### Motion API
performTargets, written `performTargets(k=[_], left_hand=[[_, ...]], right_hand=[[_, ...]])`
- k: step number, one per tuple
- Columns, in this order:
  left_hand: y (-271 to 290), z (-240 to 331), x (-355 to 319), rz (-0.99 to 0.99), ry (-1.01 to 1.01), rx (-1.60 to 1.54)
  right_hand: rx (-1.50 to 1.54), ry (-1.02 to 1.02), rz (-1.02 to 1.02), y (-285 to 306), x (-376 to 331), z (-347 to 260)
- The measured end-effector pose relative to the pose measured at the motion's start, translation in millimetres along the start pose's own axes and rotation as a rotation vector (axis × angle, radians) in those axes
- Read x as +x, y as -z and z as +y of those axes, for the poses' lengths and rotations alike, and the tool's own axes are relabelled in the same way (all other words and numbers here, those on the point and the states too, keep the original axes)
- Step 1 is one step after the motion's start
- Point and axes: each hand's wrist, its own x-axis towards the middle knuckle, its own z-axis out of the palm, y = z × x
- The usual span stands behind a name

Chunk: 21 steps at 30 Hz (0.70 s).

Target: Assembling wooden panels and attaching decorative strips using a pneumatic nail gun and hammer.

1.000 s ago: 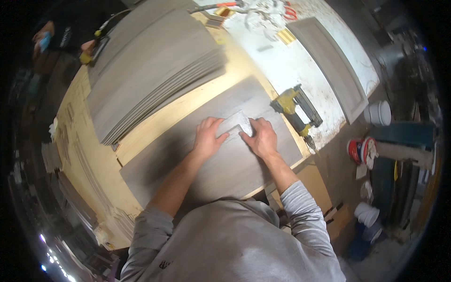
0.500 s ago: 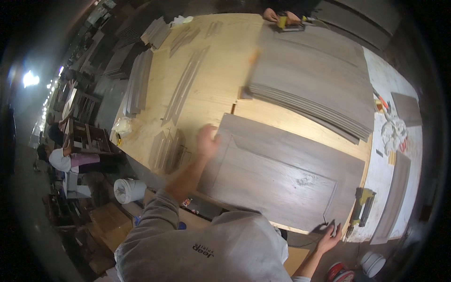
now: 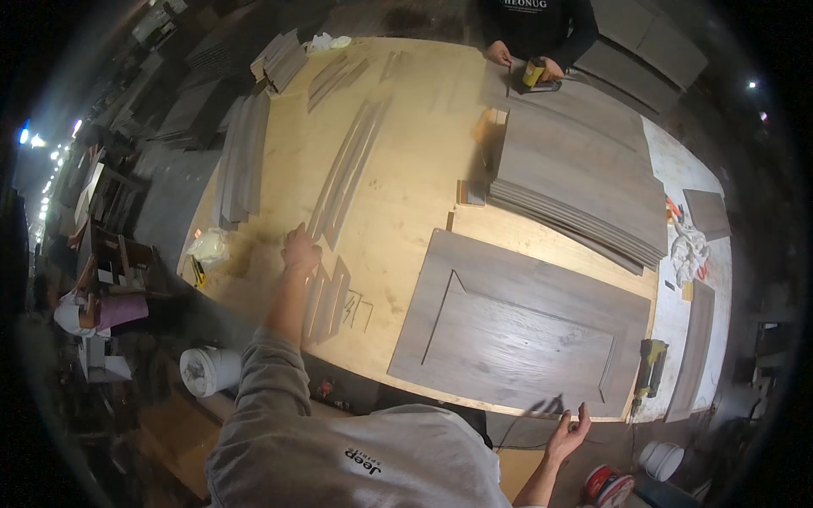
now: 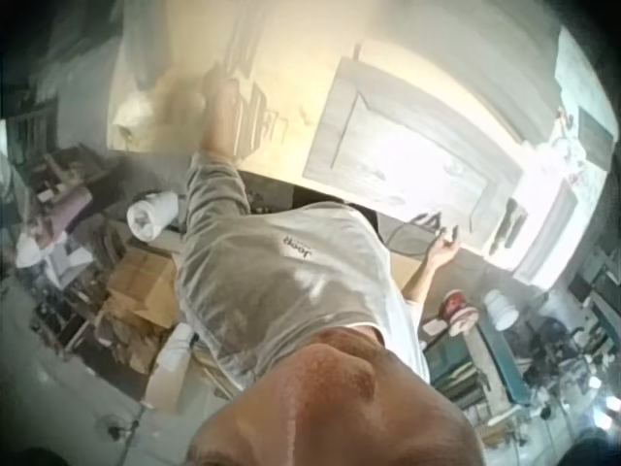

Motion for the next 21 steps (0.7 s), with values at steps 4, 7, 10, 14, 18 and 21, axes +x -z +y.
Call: performTargets(k=[4,7,10,14,18,21], left_hand=[[-11.3,-45.7,37.8,-0.078,-0.157,-0.025],[-14.4,-60.8,49.0,-0.207,-0.273,-0.045],[18.5,-23.6,21.4,-0.55,-0.264,-0.482],[37.3,12.5,-45.3,-0.691,-0.122,-1.163],[57.9,33.6,-109.0,-0.623,-0.09,-1.291],[76.1,43.7,-156.7,-0.607,-0.037,-1.374]], right_hand=[[0.016,-0.039,-0.01,-8.1,-20.8,-18.3],[0.051,0.03,-0.037,-23.1,-22.7,-25.7],[0.162,-0.095,-0.091,-45.0,-19.7,-73.9],[0.274,0.066,-0.25,-100.9,-20.4,-158.9],[0.479,0.288,-0.475,-146.2,-28.7,-252.6],[0.59,0.19,-0.745,-167.3,-28.8,-298.4]])
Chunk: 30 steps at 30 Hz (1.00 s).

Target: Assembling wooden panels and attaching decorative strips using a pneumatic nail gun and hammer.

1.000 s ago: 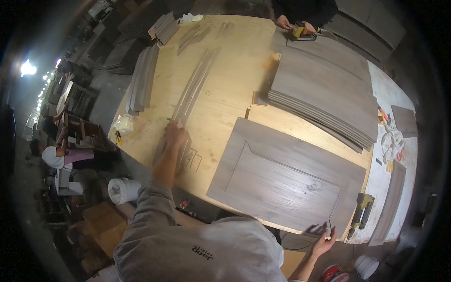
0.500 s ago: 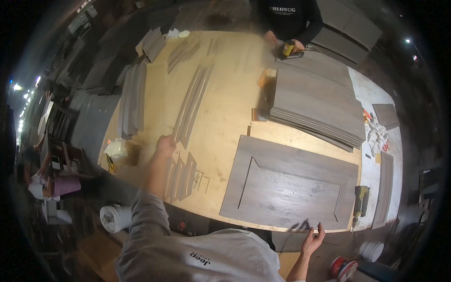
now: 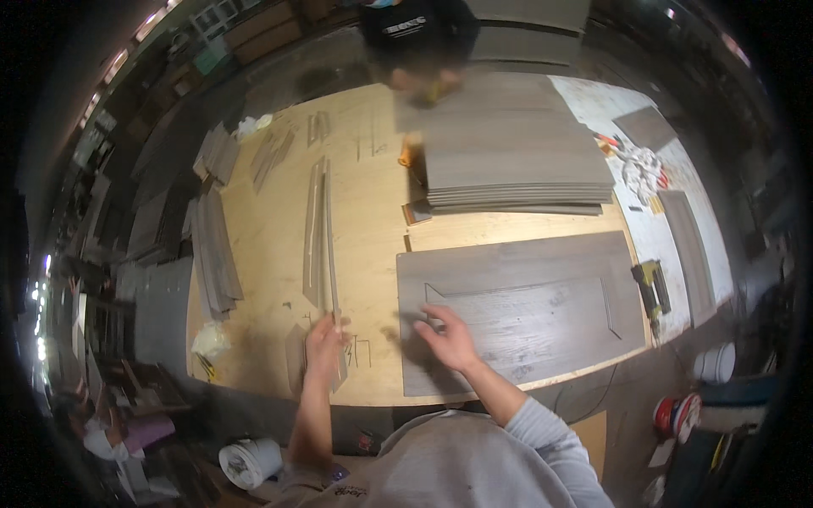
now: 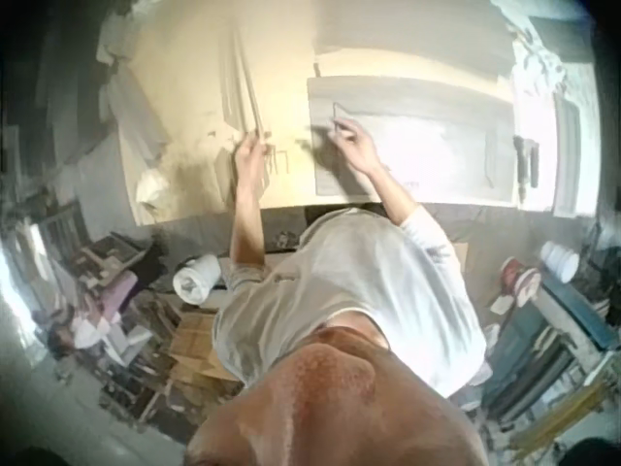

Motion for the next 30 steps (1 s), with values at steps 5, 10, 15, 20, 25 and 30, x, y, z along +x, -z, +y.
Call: performTargets(k=[5,10,15,20,25,30], left_hand=[[-9.7,-22.3,-68.6,-0.305,-0.001,0.005],[-13.9,-13.4,-117.8,-0.582,0.14,0.021],[-14.9,4.7,-126.4,-0.804,0.33,0.119],[-26.8,5.8,-103.5,-0.744,0.196,0.343],[-130.8,33.6,-77.5,-0.249,-1.019,1.116],[-225.9,-20.2,-78.0,-0.456,-1.307,1.343]], right_hand=[[0.448,-0.204,-0.266,-17.4,48.6,-38.1],[0.718,-0.208,-0.349,27.8,71.4,-64.1],[0.743,-0.081,-0.17,102.1,62.0,-77.9],[0.808,-0.074,0.22,169.5,28.4,-49.2],[0.833,-0.208,0.641,190.7,-38.0,7.9],[1.045,-0.355,0.862,163.3,-89.3,37.9]])
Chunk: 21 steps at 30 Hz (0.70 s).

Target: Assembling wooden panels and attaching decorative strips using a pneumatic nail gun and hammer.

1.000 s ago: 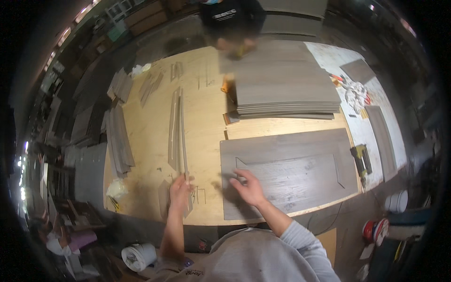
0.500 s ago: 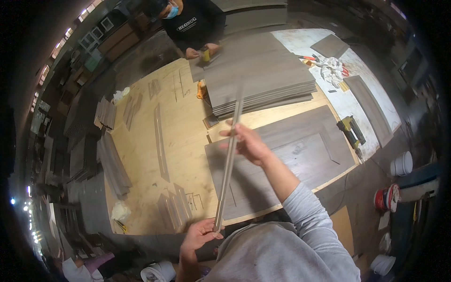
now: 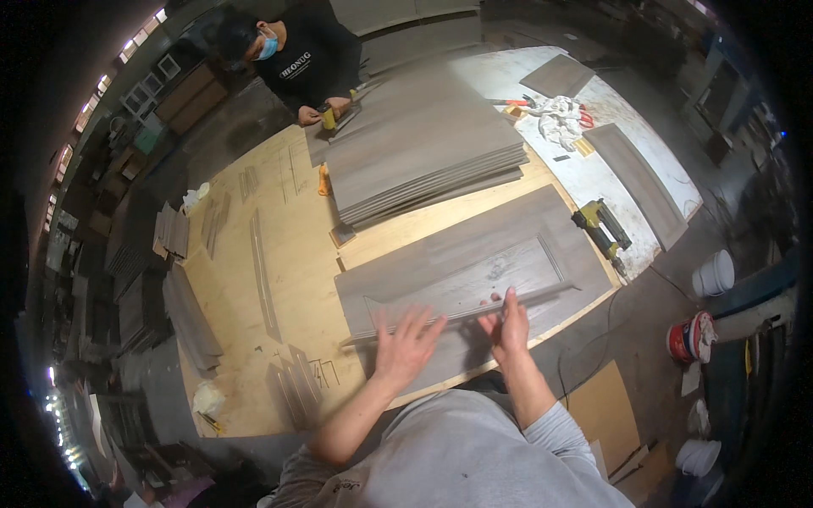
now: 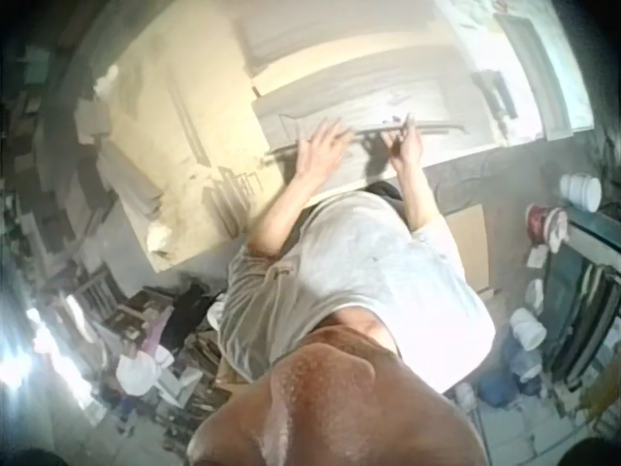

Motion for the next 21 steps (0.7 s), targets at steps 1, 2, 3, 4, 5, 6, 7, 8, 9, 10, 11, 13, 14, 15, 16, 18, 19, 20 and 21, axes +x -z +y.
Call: performTargets(k=[1,2,3,4,5,6,7,8,9,10,11,13,14,15,16,18,19,20,21], left_hand=[[-13.2,4.4,5.9,0.004,-0.122,0.1],[-21.8,5.3,10.8,0.003,-0.131,0.094],[-29.1,6.4,14.4,0.006,-0.172,0.099],[-38.0,7.1,17.3,0.009,-0.216,0.1],[-46.8,5.7,19.8,0.006,-0.23,0.091],[-54.6,2.4,20.6,-0.022,-0.249,0.059],[-59.9,0.3,22.5,-0.053,-0.274,0.023],[-59.9,1.7,25.2,-0.062,-0.304,0.001],[-58.1,2.5,25.1,-0.165,-0.189,-0.115],[-55.6,1.9,22.3,-0.277,-0.074,-0.227],[-53.8,-0.5,17.4,-0.289,-0.038,-0.256],[-52.0,1.5,2.3,-0.333,-0.033,-0.31],[-49.8,4.4,-5.8,-0.376,0.037,-0.35],[-50.5,9.0,-12.6,-0.416,0.116,-0.384],[-54.2,16.4,-16.8,-0.439,0.097,-0.397],[-63.3,30.5,-17.4,-0.454,0.182,-0.458],[-72.2,34.7,-17.1,-0.469,0.173,-0.462],[-84.5,37.9,-18.6,-0.439,0.172,-0.455],[-96.1,41.0,-19.6,-0.407,0.172,-0.447]], right_hand=[[-0.02,-0.036,0.004,8.4,-3.0,5.1],[-0.035,-0.071,0.01,16.9,-4.7,10.5],[-0.018,-0.099,-0.013,26.2,-4.7,17.4],[-0.01,-0.095,-0.001,31.3,-1.8,18.6],[0.006,-0.135,0.017,36.0,-0.6,18.3],[0.021,-0.176,0.036,40.6,-1.4,17.8],[-0.027,-0.163,0.05,39.1,-7.0,8.5],[-0.008,-0.154,0.082,47.5,-4.5,-1.2],[-0.108,-0.16,0.033,58.6,-1.6,-11.2],[-0.207,-0.171,-0.013,71.7,0.3,-20.6],[-0.341,-0.075,-0.005,93.1,15.4,-25.1],[-0.519,0.112,0.021,133.8,41.7,-34.0],[-0.56,0.101,0.063,148.6,52.0,-42.6],[-0.603,0.093,0.111,150.4,52.1,-56.5],[-0.593,0.083,0.141,160.7,58.4,-63.4],[-0.917,0.153,0.1,182.4,77.9,-69.7],[-0.911,0.142,0.114,191.7,89.0,-70.7],[-1.025,0.221,0.134,198.7,98.5,-71.9],[-1.139,0.3,0.153,206.0,107.1,-73.6]])
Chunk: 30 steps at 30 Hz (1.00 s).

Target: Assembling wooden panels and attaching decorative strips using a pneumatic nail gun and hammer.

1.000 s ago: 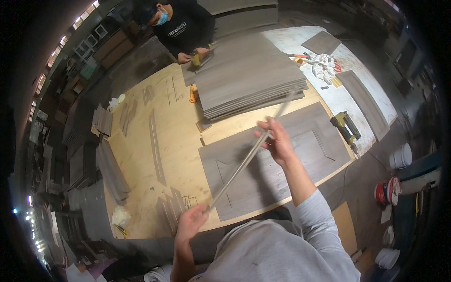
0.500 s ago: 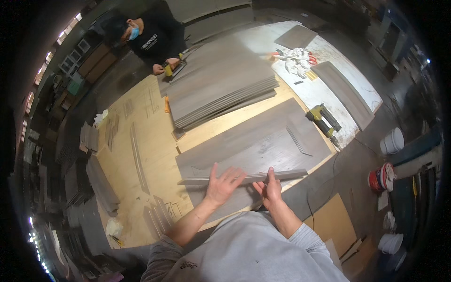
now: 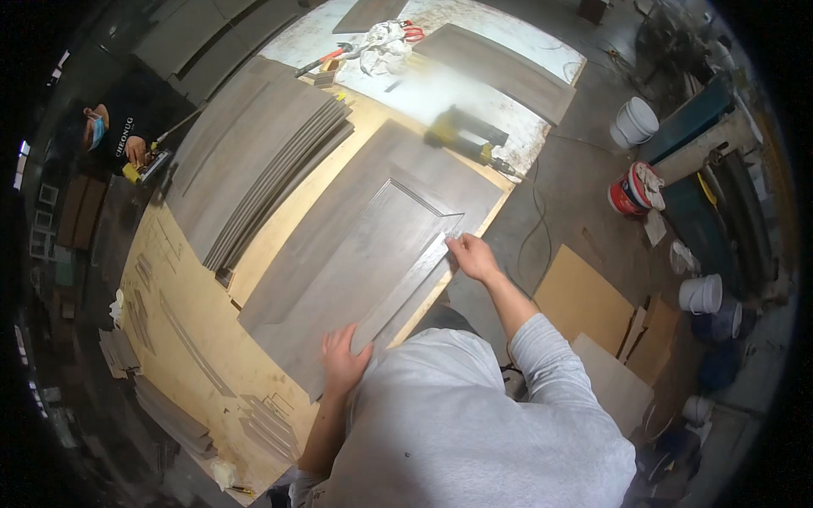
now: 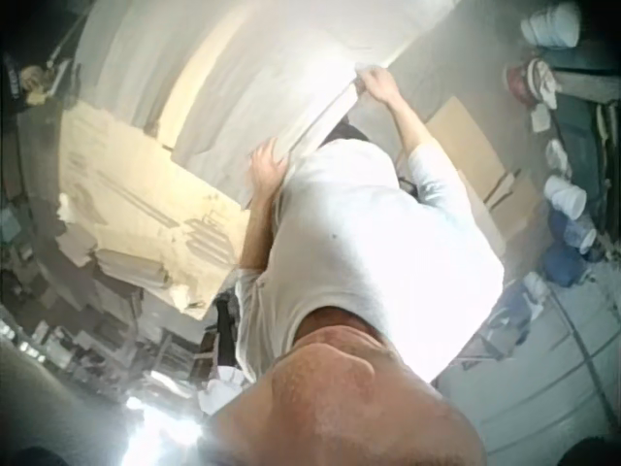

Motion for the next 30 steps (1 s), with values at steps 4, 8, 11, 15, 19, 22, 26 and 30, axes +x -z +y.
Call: performTargets(k=[4,8,11,15,19,22,26,30], left_hand=[[-28.0,1.2,10.4,0.019,0.119,-0.111],[-41.5,4.5,22.2,0.041,0.035,-0.014],[-41.7,7.1,24.7,0.063,0.017,0.051],[-35.9,15.4,23.4,0.001,0.02,0.144],[-36.6,18.1,23.8,0.046,0.043,0.129],[-39.9,17.6,19.6,0.07,0.007,0.176],[-38.6,19.4,17.9,0.086,0.012,0.209],[-43.3,16.2,15.3,0.128,-0.006,0.195]], right_hand=[[-0.078,0.026,-0.017,6.7,26.3,-3.1],[-0.164,0.022,-0.013,6.3,47.6,3.5],[-0.215,0.007,-0.035,8.8,51.1,-3.7],[-0.198,0.034,-0.045,9.5,51.7,-5.2],[-0.209,0.066,-0.016,10.1,57.7,11.9],[0.004,-0.036,-0.13,9.4,61.3,13.3],[0.087,-0.038,-0.217,15.6,57.0,-7.6],[0.026,-0.078,-0.257,24.2,49.9,-29.8]])
